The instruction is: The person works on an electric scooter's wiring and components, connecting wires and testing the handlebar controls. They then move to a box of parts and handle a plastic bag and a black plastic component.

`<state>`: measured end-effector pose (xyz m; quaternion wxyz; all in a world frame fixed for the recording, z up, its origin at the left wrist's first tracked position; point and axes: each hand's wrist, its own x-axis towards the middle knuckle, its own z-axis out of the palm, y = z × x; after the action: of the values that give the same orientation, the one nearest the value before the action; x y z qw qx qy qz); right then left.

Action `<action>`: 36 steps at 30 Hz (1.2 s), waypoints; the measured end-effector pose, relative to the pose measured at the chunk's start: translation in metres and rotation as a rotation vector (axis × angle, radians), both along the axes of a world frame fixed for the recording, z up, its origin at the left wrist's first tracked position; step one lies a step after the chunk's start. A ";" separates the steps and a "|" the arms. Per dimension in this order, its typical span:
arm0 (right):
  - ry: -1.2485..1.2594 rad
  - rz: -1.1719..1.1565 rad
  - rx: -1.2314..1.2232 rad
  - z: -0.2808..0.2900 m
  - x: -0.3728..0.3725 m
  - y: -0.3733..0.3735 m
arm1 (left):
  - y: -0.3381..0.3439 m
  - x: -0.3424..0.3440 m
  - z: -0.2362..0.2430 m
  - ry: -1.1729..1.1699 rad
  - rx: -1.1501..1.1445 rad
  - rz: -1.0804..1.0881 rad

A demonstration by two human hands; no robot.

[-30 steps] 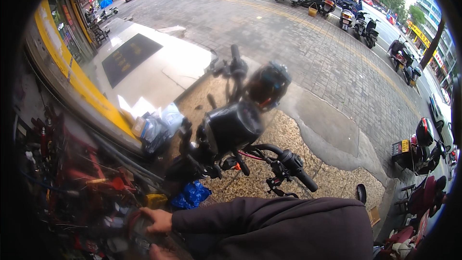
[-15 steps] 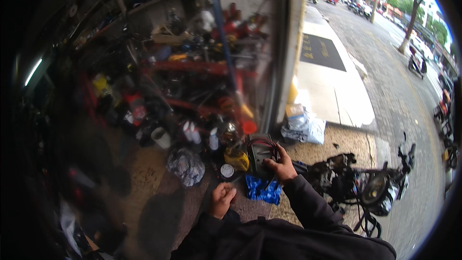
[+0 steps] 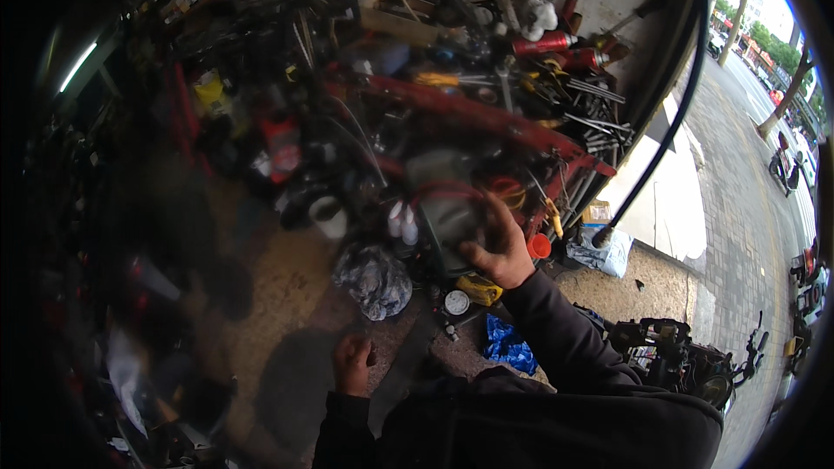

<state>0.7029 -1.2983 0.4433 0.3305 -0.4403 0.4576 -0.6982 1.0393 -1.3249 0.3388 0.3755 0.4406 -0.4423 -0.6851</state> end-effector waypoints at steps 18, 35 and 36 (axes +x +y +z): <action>-0.282 0.048 -0.123 0.047 -0.035 -0.235 | -0.046 0.078 -0.016 -0.346 0.020 0.305; 0.972 -0.977 0.265 0.030 -0.310 -0.546 | -0.145 0.226 -0.030 -0.563 -0.023 0.607; 0.922 -0.972 0.202 0.027 -0.314 -0.553 | -0.145 0.228 -0.029 -0.563 -0.006 0.631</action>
<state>0.3893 -1.8513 0.4700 -0.2107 -0.4042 0.7607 -0.4622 1.2675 -1.4702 0.3098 0.4326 0.7233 -0.3728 -0.3883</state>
